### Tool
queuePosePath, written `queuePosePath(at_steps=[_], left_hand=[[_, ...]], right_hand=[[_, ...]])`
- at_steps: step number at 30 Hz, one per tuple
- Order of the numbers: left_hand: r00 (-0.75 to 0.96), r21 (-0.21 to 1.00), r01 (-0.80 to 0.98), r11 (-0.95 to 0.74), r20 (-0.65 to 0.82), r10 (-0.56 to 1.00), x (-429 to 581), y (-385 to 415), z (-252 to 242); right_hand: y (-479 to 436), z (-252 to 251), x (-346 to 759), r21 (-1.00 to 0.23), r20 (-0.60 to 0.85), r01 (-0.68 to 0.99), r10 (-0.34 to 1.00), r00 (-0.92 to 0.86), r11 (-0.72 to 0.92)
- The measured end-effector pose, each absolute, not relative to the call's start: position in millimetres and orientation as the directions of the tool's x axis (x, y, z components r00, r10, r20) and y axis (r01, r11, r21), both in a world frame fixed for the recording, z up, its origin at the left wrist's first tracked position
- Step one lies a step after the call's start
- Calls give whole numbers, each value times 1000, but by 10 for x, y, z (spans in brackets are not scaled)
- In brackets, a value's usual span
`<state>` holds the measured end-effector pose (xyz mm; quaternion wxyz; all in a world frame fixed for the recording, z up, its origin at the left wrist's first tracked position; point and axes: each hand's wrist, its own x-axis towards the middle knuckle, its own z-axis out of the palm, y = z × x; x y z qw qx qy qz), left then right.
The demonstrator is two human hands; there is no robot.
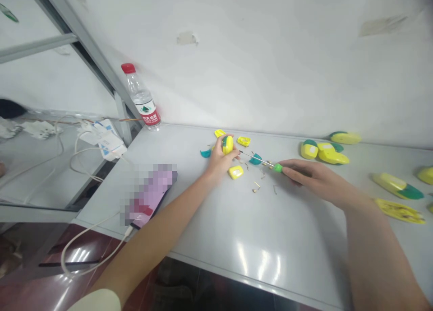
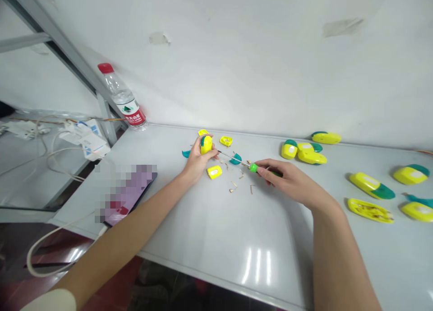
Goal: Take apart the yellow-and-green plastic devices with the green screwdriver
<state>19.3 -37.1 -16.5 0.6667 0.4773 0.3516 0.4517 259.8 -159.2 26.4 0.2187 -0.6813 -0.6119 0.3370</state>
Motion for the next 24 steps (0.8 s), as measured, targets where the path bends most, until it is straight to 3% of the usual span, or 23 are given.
queuePosePath(at_steps=[14, 24], left_hand=[[424, 883, -379, 278, -102, 900, 210, -335, -89], [475, 904, -347, 249, -59, 878, 178, -351, -116]], right_hand=[[-1597, 340, 2477, -733, -121, 665, 990, 75, -141], [-1600, 371, 2447, -745, -160, 646, 985, 68, -166]])
